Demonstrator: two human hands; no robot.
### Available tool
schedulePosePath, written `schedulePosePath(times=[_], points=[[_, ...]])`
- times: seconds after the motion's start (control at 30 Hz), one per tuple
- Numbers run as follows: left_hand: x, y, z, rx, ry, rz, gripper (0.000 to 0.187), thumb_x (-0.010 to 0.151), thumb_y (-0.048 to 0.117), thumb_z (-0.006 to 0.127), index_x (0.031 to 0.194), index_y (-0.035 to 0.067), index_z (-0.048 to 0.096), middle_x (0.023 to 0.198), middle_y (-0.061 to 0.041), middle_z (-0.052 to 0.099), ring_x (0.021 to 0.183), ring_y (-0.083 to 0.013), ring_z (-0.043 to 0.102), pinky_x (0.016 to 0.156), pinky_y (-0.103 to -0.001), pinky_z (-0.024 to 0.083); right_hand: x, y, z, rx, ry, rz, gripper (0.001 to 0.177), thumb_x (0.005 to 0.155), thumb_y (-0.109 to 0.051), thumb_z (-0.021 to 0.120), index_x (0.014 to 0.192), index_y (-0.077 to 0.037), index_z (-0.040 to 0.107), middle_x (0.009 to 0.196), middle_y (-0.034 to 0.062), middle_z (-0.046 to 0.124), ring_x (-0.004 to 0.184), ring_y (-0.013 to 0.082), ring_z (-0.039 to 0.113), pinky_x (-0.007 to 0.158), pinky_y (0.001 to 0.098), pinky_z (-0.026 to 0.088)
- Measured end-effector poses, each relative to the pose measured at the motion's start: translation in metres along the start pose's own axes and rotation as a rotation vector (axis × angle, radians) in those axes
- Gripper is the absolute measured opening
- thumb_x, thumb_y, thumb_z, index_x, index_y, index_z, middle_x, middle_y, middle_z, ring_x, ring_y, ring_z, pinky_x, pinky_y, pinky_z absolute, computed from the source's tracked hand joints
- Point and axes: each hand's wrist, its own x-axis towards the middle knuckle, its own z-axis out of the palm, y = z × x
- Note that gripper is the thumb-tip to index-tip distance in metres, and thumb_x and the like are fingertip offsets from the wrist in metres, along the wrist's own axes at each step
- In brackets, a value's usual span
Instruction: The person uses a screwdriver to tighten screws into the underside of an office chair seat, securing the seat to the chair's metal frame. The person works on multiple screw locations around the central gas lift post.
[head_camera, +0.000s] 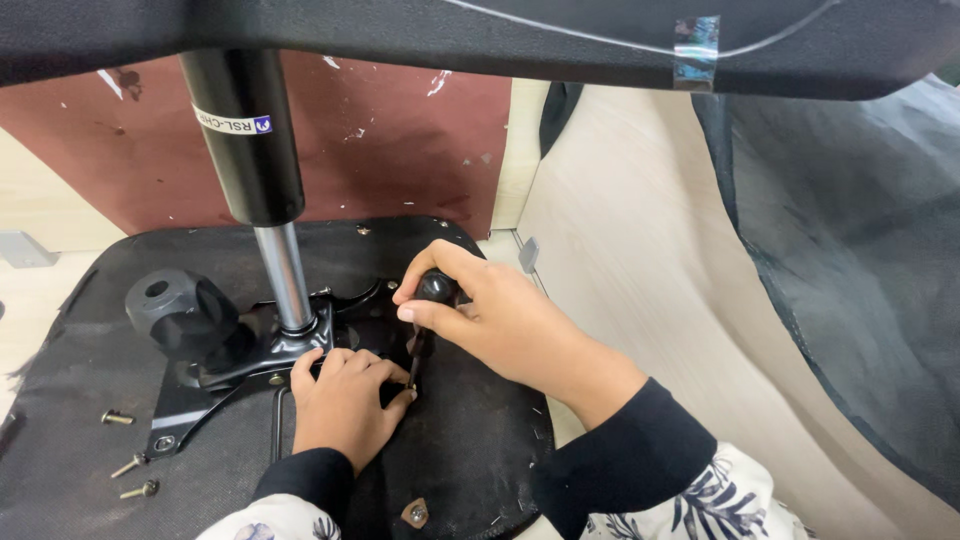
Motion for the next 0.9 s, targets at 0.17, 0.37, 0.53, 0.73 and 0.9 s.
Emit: schedulePosePath(times=[0.17,0.37,0.53,0.73,0.9], points=[[0.001,-0.001,0.002,-0.016,0.019,0.007,0.024,0.077,0.041,0.077,0.097,0.029,0.079,0.104,0.008,0.07,0.111,-0.0158,0.057,0.113,-0.051,0.021,0.004,-0.011,0.013,-0.152,0.091,0.149,0.02,0.091,-0.028,0.07,0.101,-0.012,0.064,0.076,0.0068,0.068,0.065,0.021,0.065,0.061,0.0352,0.05],[0.001,-0.001,0.002,-0.037,-0.007,0.001,0.025,0.076,0.039,0.075,0.098,0.028,0.079,0.106,0.007,0.069,0.113,-0.0167,0.055,0.114,-0.052,0.019,0.002,-0.014,0.045,-0.347,0.378,-0.078,0.015,0.096,-0.024,0.066,0.099,-0.01,0.061,0.087,0.0087,0.068,0.074,0.0301,0.067,0.063,0.0405,0.051],[0.001,0.0,-0.001,-0.039,-0.007,0.001,0.033,0.078,0.042,0.075,0.107,0.025,0.076,0.104,0.006,0.069,0.112,-0.0163,0.055,0.115,-0.053,0.018,0.002,-0.02,0.047,-0.349,0.286,-0.032,0.014,0.098,-0.027,0.063,0.099,-0.012,0.064,0.091,0.0076,0.069,0.075,0.0303,0.068,0.064,0.0412,0.052],[-0.001,0.0,-0.001,-0.002,-0.061,-0.01,0.026,0.081,0.043,0.073,0.104,0.031,0.077,0.109,0.008,0.068,0.116,-0.0148,0.053,0.116,-0.051,0.017,0.002,-0.019,0.021,-0.412,0.115,0.057,0.023,0.084,-0.025,0.073,0.101,-0.011,0.064,0.094,0.0094,0.07,0.085,0.0312,0.069,0.074,0.0434,0.054],[-0.002,-0.001,-0.001,-0.013,-0.01,0.016,0.027,0.078,0.043,0.075,0.103,0.032,0.077,0.109,0.008,0.067,0.116,-0.0149,0.053,0.114,-0.05,0.018,-0.005,-0.012,-0.012,-0.513,-0.09,0.029,0.044,0.07,-0.014,0.083,0.112,-0.017,0.069,0.115,0.004,0.064,0.101,0.0282,0.068,0.081,0.0407,0.054]])
